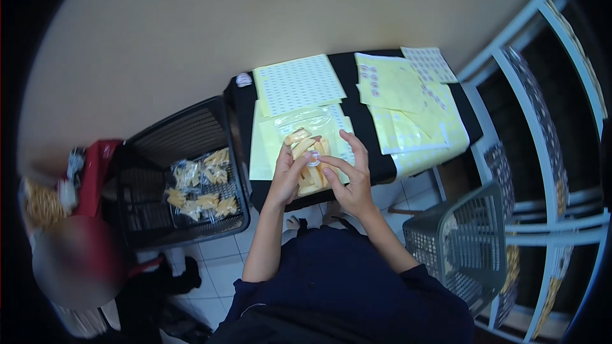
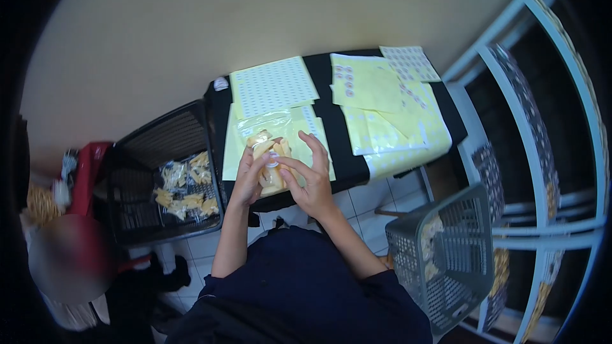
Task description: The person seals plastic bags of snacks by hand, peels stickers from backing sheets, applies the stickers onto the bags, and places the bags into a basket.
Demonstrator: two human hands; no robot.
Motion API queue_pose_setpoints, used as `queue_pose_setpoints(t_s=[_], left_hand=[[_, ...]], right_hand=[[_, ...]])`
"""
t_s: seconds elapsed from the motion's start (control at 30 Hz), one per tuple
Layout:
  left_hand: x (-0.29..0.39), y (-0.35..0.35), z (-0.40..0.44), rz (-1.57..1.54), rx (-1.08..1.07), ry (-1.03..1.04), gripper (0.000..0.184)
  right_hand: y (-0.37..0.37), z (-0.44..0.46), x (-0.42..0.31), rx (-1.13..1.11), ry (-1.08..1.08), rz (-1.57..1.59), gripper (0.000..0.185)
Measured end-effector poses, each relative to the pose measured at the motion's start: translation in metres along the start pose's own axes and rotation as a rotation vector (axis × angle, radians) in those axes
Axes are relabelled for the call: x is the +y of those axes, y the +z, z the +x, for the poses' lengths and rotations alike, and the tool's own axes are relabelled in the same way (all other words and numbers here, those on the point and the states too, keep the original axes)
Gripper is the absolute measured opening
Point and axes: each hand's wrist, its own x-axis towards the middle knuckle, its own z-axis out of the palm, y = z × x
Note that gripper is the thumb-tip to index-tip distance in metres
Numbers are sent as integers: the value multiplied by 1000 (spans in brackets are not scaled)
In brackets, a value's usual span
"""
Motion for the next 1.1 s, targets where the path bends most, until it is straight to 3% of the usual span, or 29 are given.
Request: queue_pose_setpoints(t_s=[0.17, 0.27, 0.33, 0.6, 0.9, 1.07, 1.1], left_hand=[[-16, 19, -2, 70, -263, -90, 65], [-28, 35, -6, 159, -397, -174, 64], [-40, 46, -10, 176, -509, -237, 64], [-83, 100, -27, 374, -786, -325, 70], [-138, 168, -39, 303, -715, -420, 76], [-187, 218, -57, 155, -702, -461, 67], [-195, 227, -60, 96, -658, -536, 64]], right_hand=[[-18, -23, 8, 59, 202, 125, 22], [-32, -43, 10, 132, 351, 337, 21], [-41, -61, 9, 230, 400, 302, 19], [-76, -123, 27, 672, 448, 434, 13], [-155, -157, 63, 625, 489, 458, 11], [-224, -192, 70, 598, 511, 579, 23], [-236, -198, 70, 542, 479, 361, 26]])
